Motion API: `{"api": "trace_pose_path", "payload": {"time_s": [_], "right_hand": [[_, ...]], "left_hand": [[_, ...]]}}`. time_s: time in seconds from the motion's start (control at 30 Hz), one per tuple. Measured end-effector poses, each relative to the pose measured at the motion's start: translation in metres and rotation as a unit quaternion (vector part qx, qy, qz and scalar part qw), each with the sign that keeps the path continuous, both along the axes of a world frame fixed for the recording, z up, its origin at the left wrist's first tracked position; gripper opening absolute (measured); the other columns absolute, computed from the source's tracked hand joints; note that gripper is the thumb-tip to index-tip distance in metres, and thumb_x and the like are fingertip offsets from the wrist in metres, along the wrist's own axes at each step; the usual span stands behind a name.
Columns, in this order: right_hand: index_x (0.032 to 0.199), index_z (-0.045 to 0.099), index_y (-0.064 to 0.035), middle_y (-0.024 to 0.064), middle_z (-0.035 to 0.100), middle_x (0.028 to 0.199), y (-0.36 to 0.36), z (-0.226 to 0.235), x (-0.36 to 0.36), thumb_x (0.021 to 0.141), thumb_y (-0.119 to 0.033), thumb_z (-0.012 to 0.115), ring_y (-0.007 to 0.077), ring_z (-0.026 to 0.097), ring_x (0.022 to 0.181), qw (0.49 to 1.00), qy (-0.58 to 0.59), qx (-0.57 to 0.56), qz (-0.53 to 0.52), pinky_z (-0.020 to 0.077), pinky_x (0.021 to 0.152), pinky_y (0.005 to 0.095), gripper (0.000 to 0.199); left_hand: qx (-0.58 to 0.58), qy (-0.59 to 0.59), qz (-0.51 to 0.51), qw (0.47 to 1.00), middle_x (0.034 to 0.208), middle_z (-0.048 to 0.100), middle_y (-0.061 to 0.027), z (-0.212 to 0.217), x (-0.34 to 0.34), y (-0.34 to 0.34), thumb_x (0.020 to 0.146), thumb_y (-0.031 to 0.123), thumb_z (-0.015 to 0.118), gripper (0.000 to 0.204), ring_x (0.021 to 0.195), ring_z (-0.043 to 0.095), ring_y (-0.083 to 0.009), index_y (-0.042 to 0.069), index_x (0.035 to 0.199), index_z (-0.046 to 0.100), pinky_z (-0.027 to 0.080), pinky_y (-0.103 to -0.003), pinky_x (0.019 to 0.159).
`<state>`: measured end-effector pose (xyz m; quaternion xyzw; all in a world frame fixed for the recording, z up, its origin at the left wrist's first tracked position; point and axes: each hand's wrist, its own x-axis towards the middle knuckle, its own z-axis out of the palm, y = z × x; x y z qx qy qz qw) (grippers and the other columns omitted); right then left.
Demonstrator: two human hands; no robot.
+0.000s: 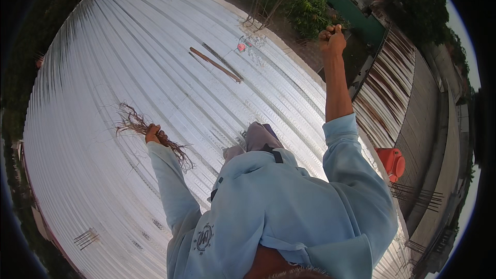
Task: The person sits on a corrugated metal roof and assembles a rebar cage by hand, bending and tying vertical and horizontal steel bars together. They use a hammer to adjust the bars and secure the structure.
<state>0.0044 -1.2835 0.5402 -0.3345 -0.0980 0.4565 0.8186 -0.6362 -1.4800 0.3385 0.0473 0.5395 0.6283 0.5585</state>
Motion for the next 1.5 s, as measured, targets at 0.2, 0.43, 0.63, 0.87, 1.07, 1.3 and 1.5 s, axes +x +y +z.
{"api": "trace_pose_path", "payload": {"time_s": [0.2, 0.43, 0.63, 0.87, 1.07, 1.3, 1.5], "right_hand": [[0.089, 0.051, -0.013, 0.0003, 0.053, 0.071, 0.067, -0.056, -0.04, 0.106, -0.031, 0.049, 0.0102, 0.04, 0.054, 0.994, -0.077, -0.073, -0.007, 0.0349, 0.052, 0.0288, 0.024], [0.089, 0.05, -0.014, 0.0, 0.053, 0.071, 0.242, -0.132, -0.06, 0.106, -0.032, 0.048, 0.0089, 0.04, 0.053, 0.999, -0.025, -0.028, 0.037, 0.0349, 0.052, 0.0287, 0.025], [0.087, 0.051, -0.0132, 0.0014, 0.053, 0.07, 0.395, -0.163, -0.08, 0.106, -0.034, 0.047, 0.0098, 0.041, 0.053, 0.994, 0.022, -0.086, 0.059, 0.0359, 0.051, 0.0282, 0.028], [0.087, 0.058, -0.004, 0.0061, 0.057, 0.072, 0.508, -0.218, -0.049, 0.101, -0.034, 0.055, 0.0114, 0.046, 0.05, 0.962, -0.141, -0.235, -0.01, 0.0375, 0.046, 0.0298, 0.034], [0.084, 0.06, 0.0006, 0.0084, 0.059, 0.067, 0.496, -0.303, -0.048, 0.099, -0.035, 0.058, 0.0134, 0.05, 0.051, 0.927, -0.212, -0.307, -0.036, 0.0394, 0.046, 0.031, 0.039], [0.072, 0.062, 0.0028, 0.0204, 0.067, 0.073, 0.438, -0.407, -0.011, 0.096, -0.044, 0.056, 0.0316, 0.064, 0.067, 0.801, -0.323, -0.498, -0.083, 0.0504, 0.066, 0.0459, 0.053], [0.092, 0.071, 0.002, 0.026, 0.071, 0.099, 0.38, -0.407, -0.018, 0.092, -0.048, 0.056, 0.0443, 0.067, 0.097, 0.631, -0.311, -0.704, -0.094, 0.0511, 0.084, 0.0511, 0.052]], "left_hand": [[-0.097, 0.239, 0.016, 0.966, 0.071, 0.057, 0.002, -0.095, -0.088, 0.077, 0.063, -0.002, 0.08, 0.028, 0.059, 0.049, -0.0128, 0.014, 0.07, 0.059, 0.045, -0.032, 0.057], [-0.31, 0.321, -0.028, 0.895, 0.08, 0.063, -0.0034, -0.133, -0.124, 0.188, 0.071, -0.002, 0.08, 0.024, 0.068, 0.056, -0.0171, 0.007, 0.079, 0.059, 0.051, -0.036, 0.072], [-0.484, 0.239, -0.023, 0.842, 0.08, 0.062, -0.0042, -0.133, -0.149, 0.204, 0.079, 0.004, 0.075, 0.017, 0.066, 0.057, -0.0181, 0.007, 0.081, 0.058, 0.052, -0.037, 0.067], [-0.528, 0.232, -0.021, 0.817, 0.079, 0.061, -0.0053, -0.098, -0.161, 0.273, 0.087, 0.011, 0.069, 0.013, 0.063, 0.058, -0.0193, 0.007, 0.084, 0.057, 0.053, -0.038, 0.062], [-0.554, 0.237, -0.067, 0.795, 0.078, 0.061, -0.0062, -0.093, -0.184, 0.361, 0.095, 0.017, 0.065, 0.015, 0.06, 0.058, -0.0203, 0.007, 0.087, 0.057, 0.054, -0.039, 0.057], [-0.596, 0.226, -0.233, 0.734, 0.078, 0.062, -0.0082, -0.125, -0.241, 0.55, 0.094, 0.016, 0.066, 0.011, 0.056, 0.057, -0.027, 0.013, 0.089, 0.056, 0.049, -0.048, 0.051], [-0.455, 0.378, -0.391, 0.705, 0.084, 0.064, -0.0068, -0.149, -0.223, 0.821, 0.088, 0.012, 0.071, 0.021, 0.067, 0.067, -0.0281, 0.01, 0.102, 0.056, 0.053, -0.047, 0.054]]}}
